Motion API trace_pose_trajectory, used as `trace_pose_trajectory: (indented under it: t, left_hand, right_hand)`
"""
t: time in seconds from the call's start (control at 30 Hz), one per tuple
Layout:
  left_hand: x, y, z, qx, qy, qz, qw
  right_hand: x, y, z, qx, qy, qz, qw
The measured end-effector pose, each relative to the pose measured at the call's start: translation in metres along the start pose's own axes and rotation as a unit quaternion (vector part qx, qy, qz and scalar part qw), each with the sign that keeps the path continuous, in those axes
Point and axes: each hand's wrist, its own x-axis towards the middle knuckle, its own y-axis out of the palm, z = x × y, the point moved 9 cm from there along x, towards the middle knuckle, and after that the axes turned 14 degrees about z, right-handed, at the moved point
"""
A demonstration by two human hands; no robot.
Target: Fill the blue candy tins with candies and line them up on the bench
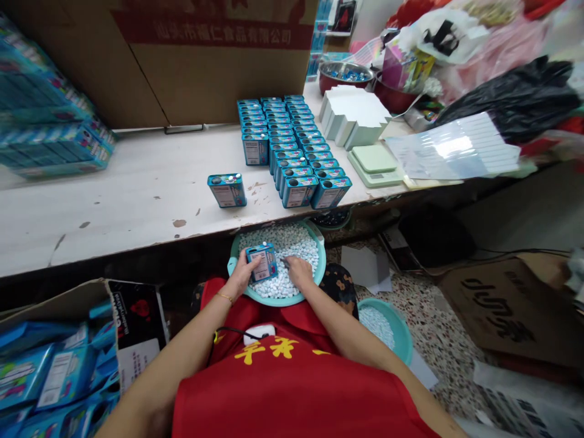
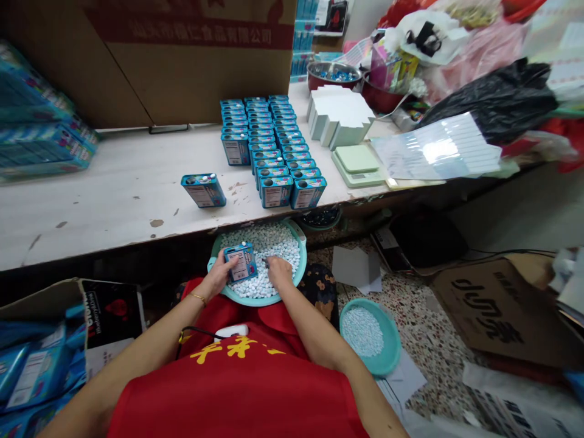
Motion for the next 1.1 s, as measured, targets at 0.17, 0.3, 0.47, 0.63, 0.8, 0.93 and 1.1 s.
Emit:
trace_pose_trajectory:
  t: [0.17, 0.3, 0.47, 0.63, 0.8, 0.93, 1.1]
  left_hand:
    - [-0.013, -0.004, -0.020, 0.050, 0.039, 0.006, 0.998]
    - [-0.038, -0.024, -0.058, 0.197, 0.115, -0.035, 0.973]
    - [-0.045, -0.020, -0.070, 0.339, 0.131, -0.048, 0.930]
    - [-0.035, 0.008, -0.068, 0.386, 0.128, -0.028, 0.913]
    - [-0.033, 0.020, -0.066, 0.423, 0.127, -0.014, 0.897]
    - [-0.032, 0.020, -0.064, 0.426, 0.136, -0.013, 0.894]
    - [-0.033, 0.012, -0.066, 0.387, 0.144, -0.027, 0.910]
  right_hand:
    - [0.009, -0.001, -0.009, 0.061, -0.003, -0.019, 0.998]
    - [-0.004, -0.025, -0.028, 0.088, -0.026, -0.035, 0.995]
    - [-0.036, -0.078, -0.022, 0.105, -0.092, -0.071, 0.988]
    - [-0.062, -0.115, 0.019, 0.011, -0.144, -0.046, 0.988]
    - [-0.078, -0.129, 0.058, -0.170, -0.107, -0.006, 0.980]
    - [-0.089, -0.137, 0.087, -0.233, -0.104, 0.001, 0.967]
    - [-0.096, -0.144, 0.086, -0.239, -0.116, -0.018, 0.964]
